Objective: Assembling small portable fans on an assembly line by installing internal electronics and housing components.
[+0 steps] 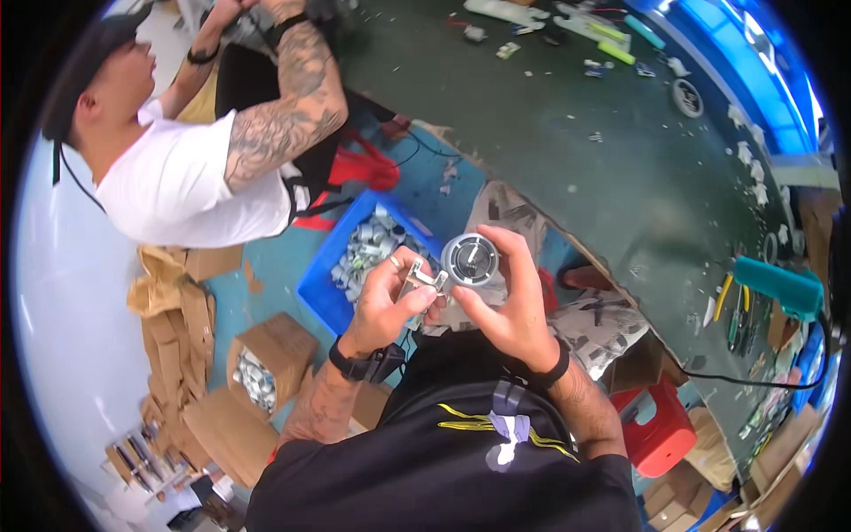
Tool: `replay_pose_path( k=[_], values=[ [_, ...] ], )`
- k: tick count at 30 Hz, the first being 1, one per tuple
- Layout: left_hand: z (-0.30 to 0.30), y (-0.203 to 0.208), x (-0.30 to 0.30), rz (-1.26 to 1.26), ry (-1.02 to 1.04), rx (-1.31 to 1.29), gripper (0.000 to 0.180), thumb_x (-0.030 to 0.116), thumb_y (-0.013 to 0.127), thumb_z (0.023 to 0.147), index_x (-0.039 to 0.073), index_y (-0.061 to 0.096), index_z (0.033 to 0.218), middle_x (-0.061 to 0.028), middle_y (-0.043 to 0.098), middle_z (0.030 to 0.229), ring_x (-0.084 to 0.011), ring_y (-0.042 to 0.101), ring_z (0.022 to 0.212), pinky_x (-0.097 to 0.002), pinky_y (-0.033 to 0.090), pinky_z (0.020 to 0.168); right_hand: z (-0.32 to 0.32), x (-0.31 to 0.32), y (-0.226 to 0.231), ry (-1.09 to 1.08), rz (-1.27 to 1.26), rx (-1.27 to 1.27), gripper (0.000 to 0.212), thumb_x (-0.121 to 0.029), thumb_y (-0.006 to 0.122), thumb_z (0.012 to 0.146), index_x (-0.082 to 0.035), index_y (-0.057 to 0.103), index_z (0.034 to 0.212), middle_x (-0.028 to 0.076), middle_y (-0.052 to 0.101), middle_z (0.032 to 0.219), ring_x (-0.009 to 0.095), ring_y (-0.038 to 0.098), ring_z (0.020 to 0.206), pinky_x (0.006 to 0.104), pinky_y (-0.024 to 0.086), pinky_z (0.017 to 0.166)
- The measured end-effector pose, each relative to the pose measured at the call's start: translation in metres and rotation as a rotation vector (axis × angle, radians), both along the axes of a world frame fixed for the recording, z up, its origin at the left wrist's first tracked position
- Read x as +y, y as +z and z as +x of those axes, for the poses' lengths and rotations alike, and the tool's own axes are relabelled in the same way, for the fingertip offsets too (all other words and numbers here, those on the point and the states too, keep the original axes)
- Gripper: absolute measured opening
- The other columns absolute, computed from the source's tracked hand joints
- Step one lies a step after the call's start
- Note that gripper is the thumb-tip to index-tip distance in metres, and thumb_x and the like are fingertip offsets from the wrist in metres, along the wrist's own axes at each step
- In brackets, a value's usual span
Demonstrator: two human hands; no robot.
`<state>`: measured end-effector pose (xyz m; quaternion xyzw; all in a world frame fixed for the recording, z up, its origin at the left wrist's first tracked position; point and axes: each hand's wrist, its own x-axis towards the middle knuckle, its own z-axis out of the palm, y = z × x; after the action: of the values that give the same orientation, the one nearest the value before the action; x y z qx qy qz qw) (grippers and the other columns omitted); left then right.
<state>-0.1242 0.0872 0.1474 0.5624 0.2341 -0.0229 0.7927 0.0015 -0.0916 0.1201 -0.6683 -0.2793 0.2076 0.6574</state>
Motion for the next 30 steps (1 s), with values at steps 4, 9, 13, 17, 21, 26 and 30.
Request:
replay_pose_path(
  k=[4,9,13,17,21,26,30],
  values=[
    [-0.025,-0.019,0.007,-0.007,0.097,0.044,0.019,0.014,0.067,0.101,0.004,0.053,0.109,-0.0106,0.07,0.091,-0.0146,0.066,0.075,-0.0308,0.054,0.067,-0.003,0.016,-0.016,0.104,-0.065,-0.05,0.069,-0.008,0.084,0.081,0.001,0.052,0.142,0.02,0.062,0.128,0.034,0.064,0.116,0.0402,0.051,0.099],
    [-0.046,-0.046,0.011,0.014,0.138,0.054,0.022,0.017,0.066,0.102,0.003,0.054,0.113,-0.0104,0.071,0.091,-0.0153,0.067,0.074,-0.031,0.055,0.066,-0.008,0.024,-0.02,0.193,-0.165,-0.133,0.068,-0.006,0.085,0.082,0.001,0.052,0.141,0.022,0.062,0.131,0.037,0.064,0.119,0.0413,0.052,0.102],
    [-0.053,-0.059,0.012,-0.025,0.156,0.052,0.021,0.017,0.066,0.103,0.003,0.054,0.113,-0.0102,0.071,0.091,-0.0154,0.068,0.074,-0.0312,0.055,0.067,-0.01,0.026,-0.032,0.241,-0.182,-0.135,0.069,-0.007,0.086,0.082,0.001,0.052,0.142,0.022,0.061,0.135,0.037,0.063,0.123,0.0418,0.052,0.103],
    [-0.053,-0.063,0.014,-0.04,0.16,0.103,0.021,0.016,0.066,0.103,0.003,0.054,0.114,-0.0102,0.071,0.091,-0.0156,0.068,0.074,-0.0314,0.056,0.067,-0.009,0.028,-0.048,0.281,-0.19,0.057,0.07,-0.013,0.085,0.085,0.001,0.051,0.145,0.021,0.062,0.137,0.033,0.065,0.122,0.0413,0.054,0.101],
    [-0.052,-0.067,0.016,-0.096,0.19,0.13,0.02,0.015,0.066,0.103,0.003,0.054,0.114,-0.0111,0.071,0.091,-0.0163,0.068,0.076,-0.0318,0.056,0.066,-0.008,0.025,-0.066,0.339,-0.273,0.178,0.07,-0.013,0.084,0.088,-0.001,0.051,0.148,0.017,0.067,0.133,0.027,0.068,0.122,0.0409,0.052,0.105],
    [-0.054,-0.07,0.015,-0.121,0.21,0.15,0.018,0.014,0.066,0.102,0.003,0.055,0.111,-0.0117,0.071,0.09,-0.0168,0.068,0.077,-0.0322,0.056,0.066,-0.011,0.023,-0.068,0.348,-0.271,0.212,0.068,-0.013,0.085,0.088,-0.001,0.052,0.146,0.017,0.068,0.131,0.026,0.069,0.118,0.0388,0.053,0.104],
    [-0.058,-0.079,0.018,-0.089,0.169,0.153,0.018,0.015,0.066,0.102,0.003,0.054,0.107,-0.0116,0.071,0.09,-0.0169,0.068,0.077,-0.0321,0.056,0.066,-0.009,0.023,-0.061,0.319,-0.269,0.083,0.067,-0.012,0.085,0.087,-0.002,0.052,0.146,0.017,0.065,0.135,0.027,0.068,0.12,0.0387,0.053,0.103]
  ],
)
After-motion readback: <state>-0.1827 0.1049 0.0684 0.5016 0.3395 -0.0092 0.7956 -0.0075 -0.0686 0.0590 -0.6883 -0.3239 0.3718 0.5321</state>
